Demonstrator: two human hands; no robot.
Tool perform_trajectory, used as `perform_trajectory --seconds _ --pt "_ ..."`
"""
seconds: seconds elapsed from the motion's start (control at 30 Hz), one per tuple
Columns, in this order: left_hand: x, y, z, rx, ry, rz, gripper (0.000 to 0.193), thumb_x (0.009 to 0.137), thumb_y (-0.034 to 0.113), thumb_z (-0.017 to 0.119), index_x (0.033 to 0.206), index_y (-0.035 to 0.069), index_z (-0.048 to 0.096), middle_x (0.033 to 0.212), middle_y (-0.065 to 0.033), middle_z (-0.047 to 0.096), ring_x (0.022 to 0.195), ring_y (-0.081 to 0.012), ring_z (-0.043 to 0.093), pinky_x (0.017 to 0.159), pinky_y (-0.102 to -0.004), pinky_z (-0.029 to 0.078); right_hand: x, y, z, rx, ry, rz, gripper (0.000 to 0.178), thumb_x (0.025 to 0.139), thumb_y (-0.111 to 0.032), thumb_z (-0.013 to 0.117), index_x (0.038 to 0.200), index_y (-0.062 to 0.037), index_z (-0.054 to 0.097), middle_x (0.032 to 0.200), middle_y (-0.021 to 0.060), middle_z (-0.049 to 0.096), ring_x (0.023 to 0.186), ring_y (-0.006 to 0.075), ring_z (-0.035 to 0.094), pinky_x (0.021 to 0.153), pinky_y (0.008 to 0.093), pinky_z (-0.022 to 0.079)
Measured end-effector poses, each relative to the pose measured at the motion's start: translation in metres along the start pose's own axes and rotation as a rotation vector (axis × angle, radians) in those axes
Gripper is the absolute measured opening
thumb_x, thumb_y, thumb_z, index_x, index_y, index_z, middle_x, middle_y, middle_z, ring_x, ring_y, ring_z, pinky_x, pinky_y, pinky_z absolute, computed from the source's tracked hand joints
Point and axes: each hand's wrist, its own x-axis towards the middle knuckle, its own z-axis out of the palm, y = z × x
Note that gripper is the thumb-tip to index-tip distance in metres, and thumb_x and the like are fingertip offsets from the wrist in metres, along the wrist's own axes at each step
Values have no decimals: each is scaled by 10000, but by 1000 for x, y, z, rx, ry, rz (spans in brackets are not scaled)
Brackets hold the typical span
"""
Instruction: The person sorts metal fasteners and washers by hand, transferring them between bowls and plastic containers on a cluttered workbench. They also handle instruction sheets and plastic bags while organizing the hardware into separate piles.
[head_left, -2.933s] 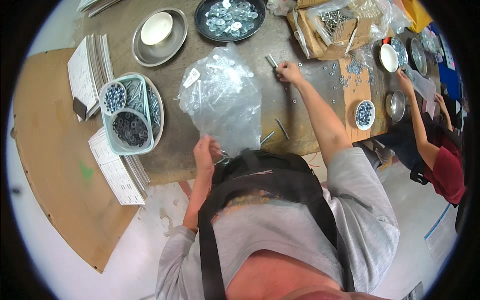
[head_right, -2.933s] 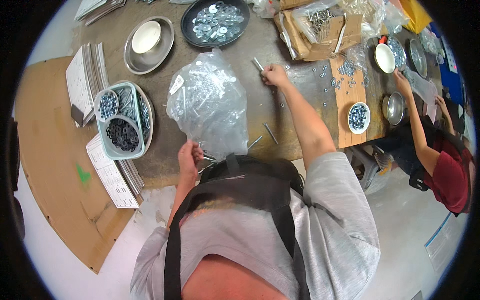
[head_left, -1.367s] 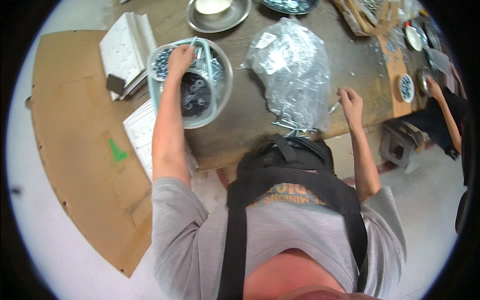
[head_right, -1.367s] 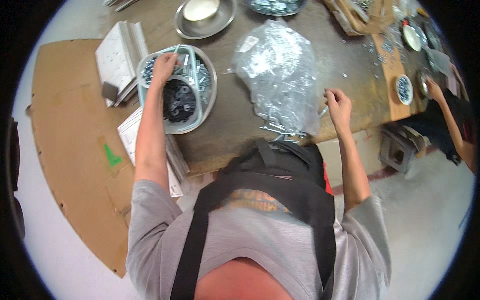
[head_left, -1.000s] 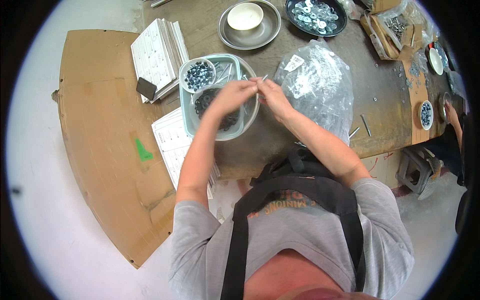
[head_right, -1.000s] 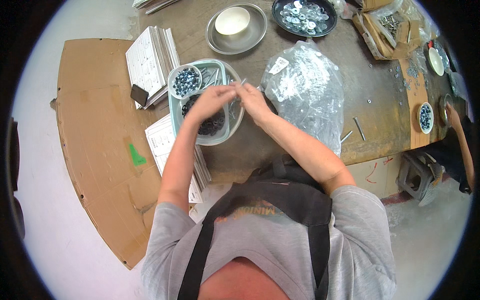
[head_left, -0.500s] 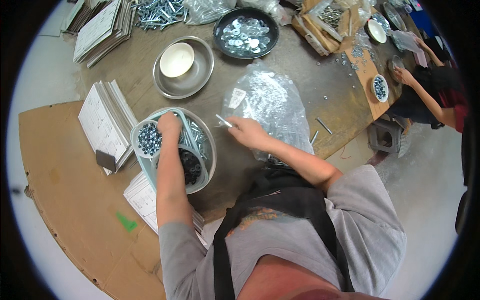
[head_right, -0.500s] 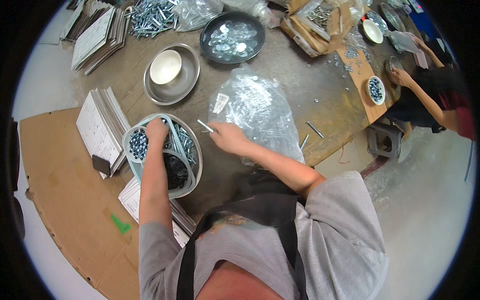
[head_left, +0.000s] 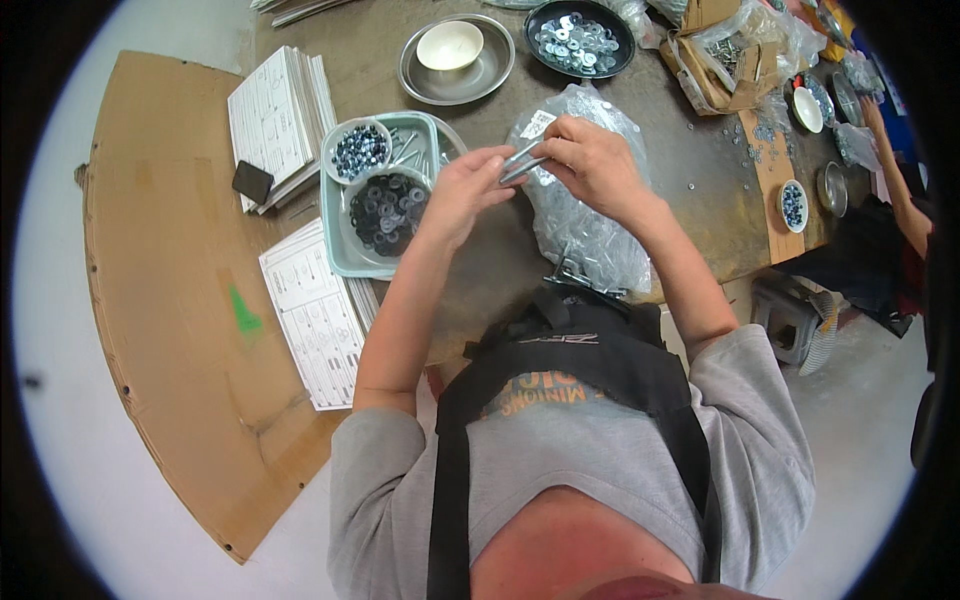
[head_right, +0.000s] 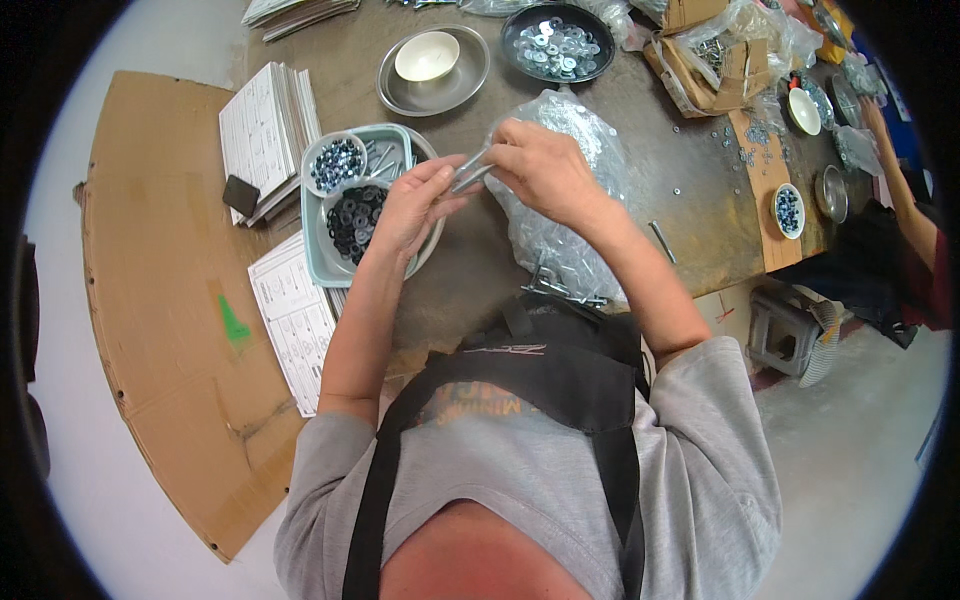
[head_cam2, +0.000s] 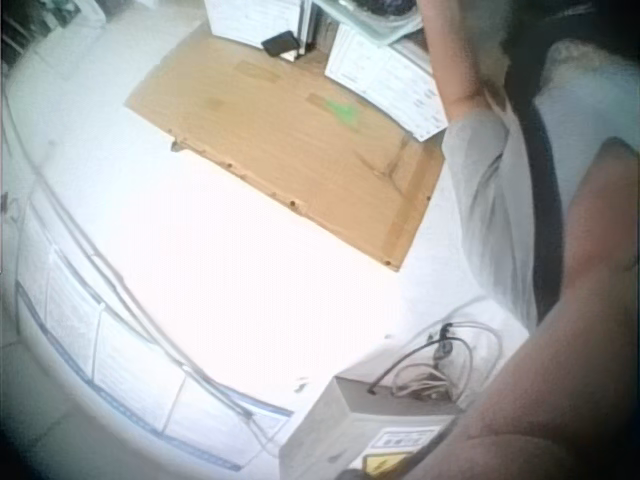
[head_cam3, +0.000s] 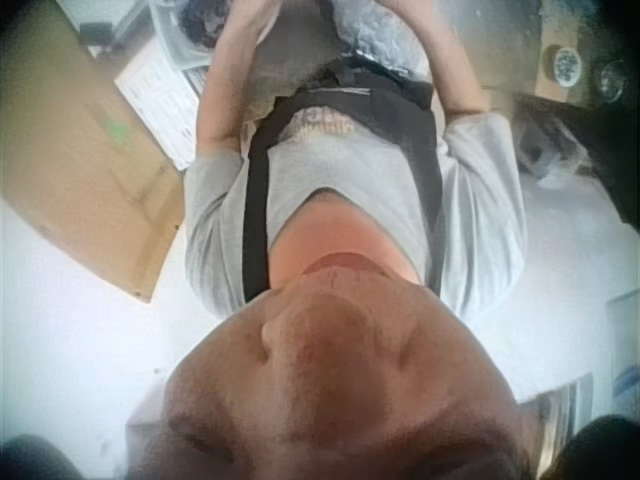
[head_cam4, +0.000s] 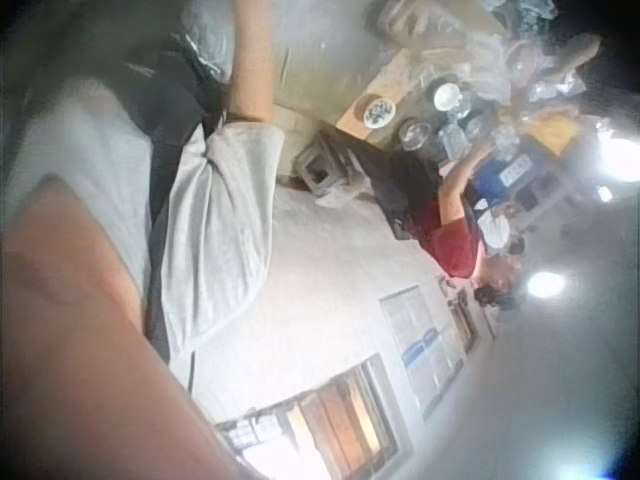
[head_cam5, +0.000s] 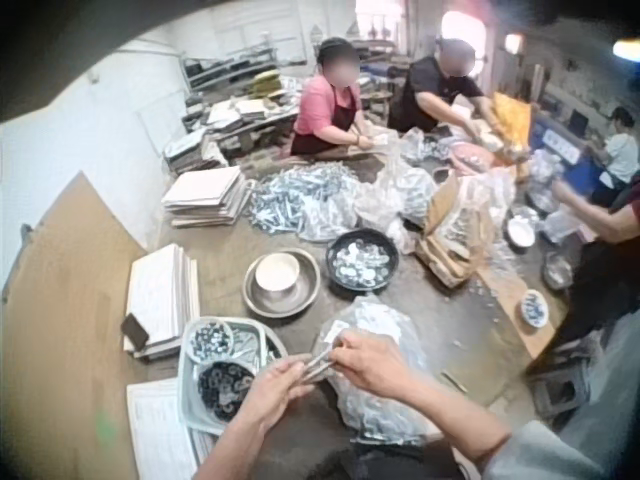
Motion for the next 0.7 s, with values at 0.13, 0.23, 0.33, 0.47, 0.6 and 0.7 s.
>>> perform_trajectory --seconds 0.13,0.23,0.33,0.47,0.6,0.7 --pt "-23 -8 19 -249 -137 -26 389 887 149 534 1217 -43 462 1061 -125 600 881 -156 618 715 -223 532 -14 -16 -13 202 11 131 235 710 -59 662 941 -54 616 867 80 599 768 228 610 650 311 488" --pt "-39 -10 29 -288 -155 -39 381 901 121 493 1235 -54 438 1059 -112 578 907 -159 594 744 -233 496 -26 -26 -11 585 96 357 273 741 -36 649 1012 -29 622 908 90 648 803 168 638 675 268 515" --pt "-54 -8 36 -290 -145 -15 395 898 101 492 1256 -49 421 1103 -111 563 945 -157 583 759 -227 485 -39 -34 -4 655 128 349 335 768 -13 624 1102 -26 603 988 95 655 868 119 621 701 243 520" --pt "-67 -7 38 -233 -129 62 405 893 105 511 1260 -42 427 1131 -109 555 945 -157 585 764 -230 476 -42 -41 4 782 179 331 446 781 14 596 1216 -57 525 1051 88 640 922 121 600 756 260 505" --pt "-60 -14 25 -40 -10 134 378 853 87 545 1216 -9 502 994 -105 617 883 -145 602 734 -239 474 -38 -35 15 808 135 299 585 780 18 585 1323 -95 400 1145 109 592 955 142 598 790 283 492" --pt "-20 -10 -12 456 152 334 374 801 61 578 1171 5 558 848 -77 663 751 -116 593 662 -232 457 -52 -12 28 717 145 327 650 769 9 590 1356 -114 339 1243 139 516 954 176 607 788 299 490"
